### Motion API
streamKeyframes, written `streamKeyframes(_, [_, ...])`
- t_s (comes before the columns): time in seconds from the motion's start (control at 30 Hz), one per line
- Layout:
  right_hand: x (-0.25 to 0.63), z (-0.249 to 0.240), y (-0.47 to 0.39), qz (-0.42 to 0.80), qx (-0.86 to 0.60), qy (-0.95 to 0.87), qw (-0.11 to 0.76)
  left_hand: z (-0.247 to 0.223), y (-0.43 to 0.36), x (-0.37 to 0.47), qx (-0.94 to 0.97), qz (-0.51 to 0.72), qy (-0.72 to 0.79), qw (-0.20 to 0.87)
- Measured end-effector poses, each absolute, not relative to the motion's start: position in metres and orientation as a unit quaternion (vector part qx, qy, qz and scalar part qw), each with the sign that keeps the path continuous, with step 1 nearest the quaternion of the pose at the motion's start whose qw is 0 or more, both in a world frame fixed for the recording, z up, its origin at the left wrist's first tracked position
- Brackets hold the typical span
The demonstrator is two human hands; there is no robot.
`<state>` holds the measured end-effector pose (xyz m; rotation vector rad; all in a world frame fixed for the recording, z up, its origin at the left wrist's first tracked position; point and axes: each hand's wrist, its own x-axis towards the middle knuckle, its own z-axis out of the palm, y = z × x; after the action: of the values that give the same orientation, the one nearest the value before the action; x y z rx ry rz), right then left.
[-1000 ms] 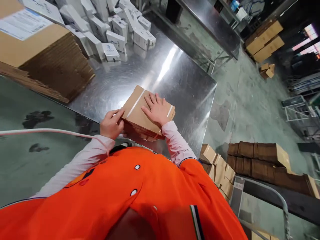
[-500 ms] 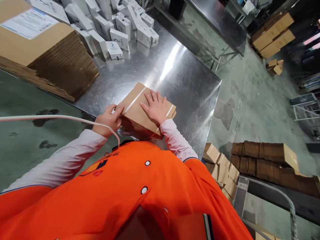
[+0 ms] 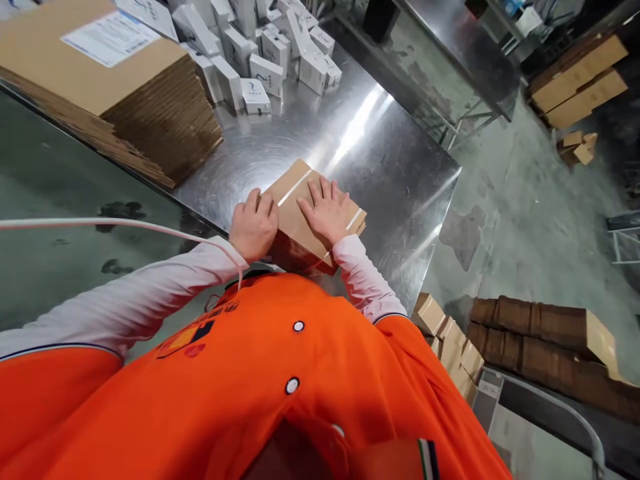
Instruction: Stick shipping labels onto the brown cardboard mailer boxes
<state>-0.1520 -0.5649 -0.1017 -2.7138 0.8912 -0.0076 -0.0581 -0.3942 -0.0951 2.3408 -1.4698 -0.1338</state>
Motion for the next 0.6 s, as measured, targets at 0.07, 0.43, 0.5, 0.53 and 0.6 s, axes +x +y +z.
streamKeyframes(0.07, [-0.151,-0.104,-0.567,-0.004,-0.939,0.308,0.150,-0.096,-0.395,-0.057,0.827,-0.051,-0.534,0.169])
streamKeyframes(0.43, [-0.149,-0.099,-0.551,-0.012,-0.945,0.294,0.144,-0.135,-0.406,0.068,0.881,-0.204,-0.286,0.316])
streamKeyframes(0.5, [-0.150,-0.095,-0.548,-0.009,-0.946,0.293,0.139,-0.138,-0.438,0.091,0.863,-0.291,-0.262,0.318])
streamKeyframes(0.53, [-0.151,-0.094,-0.547,-0.009,-0.945,0.296,0.137,-0.136,-0.459,0.098,0.851,-0.313,-0.278,0.316])
streamKeyframes(0.6, [-0.153,-0.092,-0.546,-0.009,-0.942,0.306,0.137,-0.129,-0.504,0.102,0.826,-0.326,-0.335,0.314])
